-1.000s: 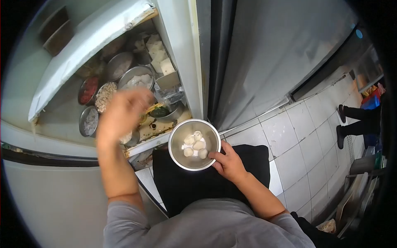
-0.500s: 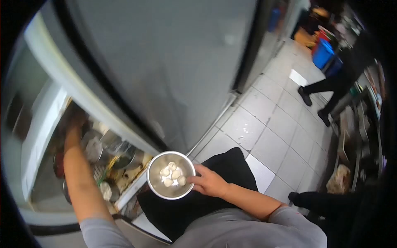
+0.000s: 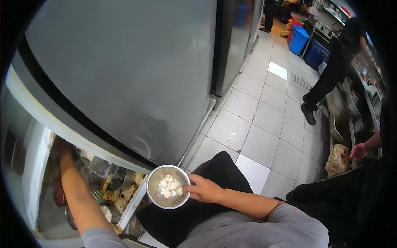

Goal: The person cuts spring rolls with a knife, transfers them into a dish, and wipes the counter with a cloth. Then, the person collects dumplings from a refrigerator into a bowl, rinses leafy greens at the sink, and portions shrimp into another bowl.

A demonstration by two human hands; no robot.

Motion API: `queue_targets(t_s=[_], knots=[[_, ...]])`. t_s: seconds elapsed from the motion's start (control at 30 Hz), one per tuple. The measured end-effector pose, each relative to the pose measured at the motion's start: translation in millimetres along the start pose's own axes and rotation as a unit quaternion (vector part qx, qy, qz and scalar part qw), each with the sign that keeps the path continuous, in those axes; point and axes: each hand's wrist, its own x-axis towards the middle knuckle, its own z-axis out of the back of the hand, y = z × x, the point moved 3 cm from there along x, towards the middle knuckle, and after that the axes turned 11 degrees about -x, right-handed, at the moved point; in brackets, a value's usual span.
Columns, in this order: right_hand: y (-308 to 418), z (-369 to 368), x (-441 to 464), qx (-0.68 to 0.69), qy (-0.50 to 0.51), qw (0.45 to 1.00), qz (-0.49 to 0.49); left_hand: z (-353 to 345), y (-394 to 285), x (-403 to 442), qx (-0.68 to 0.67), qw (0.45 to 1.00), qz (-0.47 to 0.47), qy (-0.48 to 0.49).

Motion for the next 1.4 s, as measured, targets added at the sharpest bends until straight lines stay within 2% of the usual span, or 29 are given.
queue_targets(t_s=[0.83, 0.93, 1.0, 1.07, 1.1, 1.13, 1.17, 1.2, 1.23, 1.27, 1.3, 1.37, 1.4], knots=[[-29, 21, -18, -0.005, -0.029, 0.999, -0.032, -17, 11, 6, -0.006, 1.000, -0.020, 0.007], [-39, 32, -20, -0.008, -0.011, 0.998, -0.056, -19, 44, 15, -0.015, 0.999, -0.047, 0.020], [-36, 54, -21, -0.018, -0.014, 0.997, -0.068, -15, 99, 25, -0.044, 0.993, -0.095, 0.054], [-31, 79, -23, -0.025, -0.030, 0.996, -0.083, 38, -32, -67, -0.215, 0.965, -0.146, -0.021], [-25, 97, -25, -0.031, -0.043, 0.994, -0.096, 51, -53, -94, -0.090, 0.986, -0.122, -0.074], [-19, 110, -23, -0.031, -0.045, 0.994, -0.098, 59, -46, -114, 0.034, 0.987, -0.095, -0.128], [-11, 124, -24, -0.031, -0.042, 0.992, -0.116, 50, -5, -119, -0.075, 0.985, -0.078, -0.134], [1, 141, -24, -0.031, -0.039, 0.990, -0.134, 52, 6, -144, -0.138, 0.981, -0.093, -0.096], [19, 163, -23, -0.030, -0.025, 0.986, -0.163, 70, -17, -190, -0.038, 0.983, -0.117, -0.136], [31, 181, -26, -0.031, -0.030, 0.985, -0.166, 97, -67, -227, -0.035, 0.999, 0.022, 0.023], [39, 193, -28, -0.054, -0.020, 0.984, -0.170, 32, 25, -252, -0.167, 0.968, 0.184, 0.018], [58, 212, -32, -0.087, -0.021, 0.979, -0.182, 78, -125, -330, -0.156, 0.987, 0.032, 0.027], [70, 224, -32, -0.089, -0.027, 0.980, -0.178, 60, -141, -343, -0.126, 0.978, 0.086, 0.145]])
